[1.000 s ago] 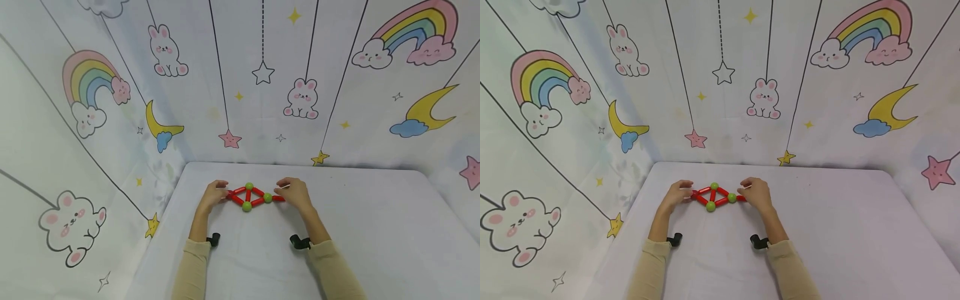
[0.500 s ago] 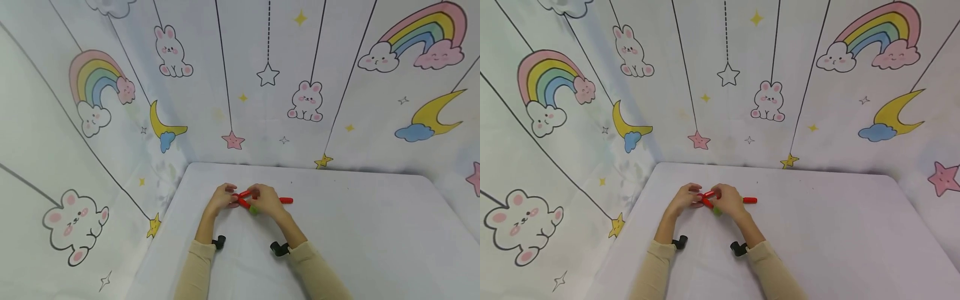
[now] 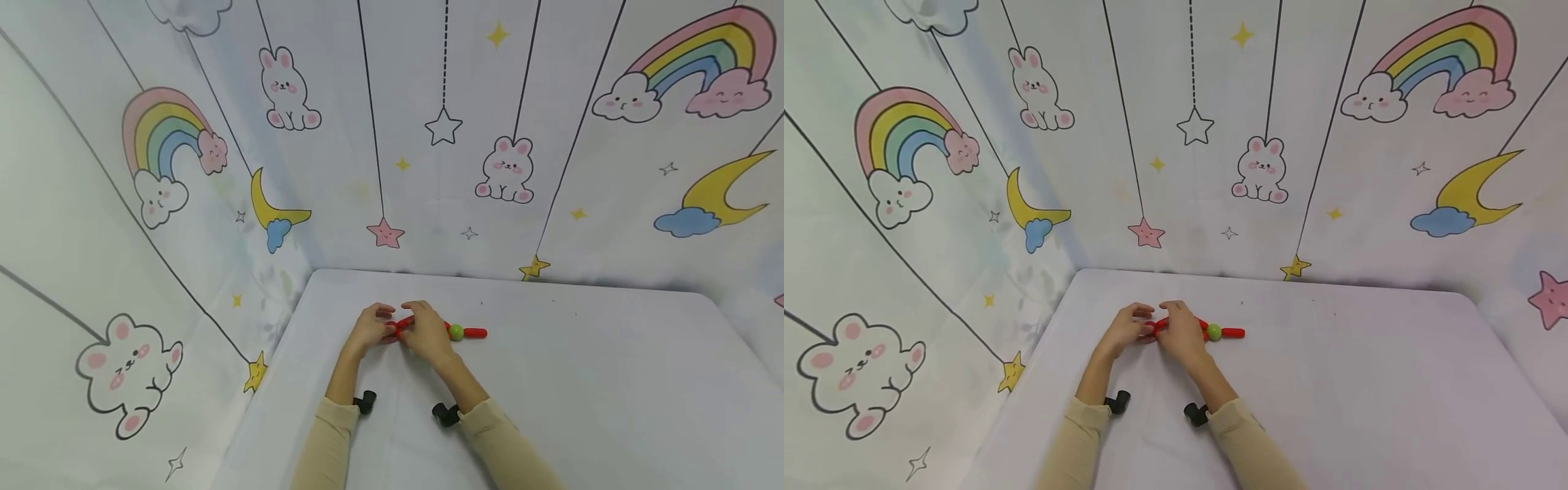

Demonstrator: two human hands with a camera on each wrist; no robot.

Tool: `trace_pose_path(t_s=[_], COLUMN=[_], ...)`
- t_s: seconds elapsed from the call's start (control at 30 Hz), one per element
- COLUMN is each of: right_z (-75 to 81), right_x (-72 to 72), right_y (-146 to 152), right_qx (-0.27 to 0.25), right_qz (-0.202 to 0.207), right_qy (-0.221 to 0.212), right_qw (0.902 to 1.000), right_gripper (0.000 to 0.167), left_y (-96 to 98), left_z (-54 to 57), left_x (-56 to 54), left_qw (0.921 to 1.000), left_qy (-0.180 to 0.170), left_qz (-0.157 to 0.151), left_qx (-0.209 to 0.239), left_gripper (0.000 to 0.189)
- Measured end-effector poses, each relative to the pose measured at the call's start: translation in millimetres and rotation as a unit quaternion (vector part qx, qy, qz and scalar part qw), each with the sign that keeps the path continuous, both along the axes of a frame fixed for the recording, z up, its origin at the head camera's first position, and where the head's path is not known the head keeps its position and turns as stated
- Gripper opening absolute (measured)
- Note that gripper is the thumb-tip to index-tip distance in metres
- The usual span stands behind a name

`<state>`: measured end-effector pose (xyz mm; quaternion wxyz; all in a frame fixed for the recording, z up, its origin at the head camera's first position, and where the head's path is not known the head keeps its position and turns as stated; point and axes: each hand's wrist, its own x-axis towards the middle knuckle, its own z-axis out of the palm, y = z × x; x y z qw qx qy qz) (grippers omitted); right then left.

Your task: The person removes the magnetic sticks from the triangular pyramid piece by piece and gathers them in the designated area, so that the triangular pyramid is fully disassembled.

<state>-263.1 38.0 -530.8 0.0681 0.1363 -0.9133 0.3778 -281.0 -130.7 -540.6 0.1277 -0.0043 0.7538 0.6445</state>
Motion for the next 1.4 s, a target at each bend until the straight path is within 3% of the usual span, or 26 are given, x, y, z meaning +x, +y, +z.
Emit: trace_pose_path(t_s=[0.23,0.47,0.7,0.8,0.9,1.13,1.4], right_z=[-8.6,-19.4,-23.5,-21.2,-18.5,-16.7,-17.7], right_x=[1.4,-4.5,-6.9,-7.8,-10.0,-12.5,-10.9], right_y=[-6.5,-7.8,-2.7,-0.8,2.1,7.6,10.6], right_qx=[0.003,0.017,0.014,0.016,0.017,0.030,0.015], right_qz=[0.016,0.039,0.059,0.066,0.071,0.073,0.091], right_qy=[0.014,0.004,0.004,0.009,0.012,-0.003,-0.013], right_qw=[0.9998,0.9991,0.9981,0.9977,0.9973,0.9969,0.9956], right_gripper=[0.057,0.060,0.060,0.060,0.062,0.064,0.063], left_y=[2.4,2.3,2.7,2.5,1.9,-5.1,-10.9], left_z=[-3.1,-2.5,-1.9,-0.2,1.1,-0.2,2.8], left_x=[0.6,1.3,1.8,3.0,2.2,-2.3,-3.8], left_qw=[1.0000,0.9969,0.9969,0.9984,0.9994,0.9952,0.9965], left_qy=[0.007,0.046,0.042,0.031,0.017,0.023,0.012], left_qz=[-0.005,-0.003,-0.007,-0.005,0.009,0.091,0.083], left_qx=[0.002,-0.065,-0.067,-0.047,-0.029,-0.029,0.008], left_gripper=[0.048,0.047,0.048,0.050,0.050,0.049,0.051])
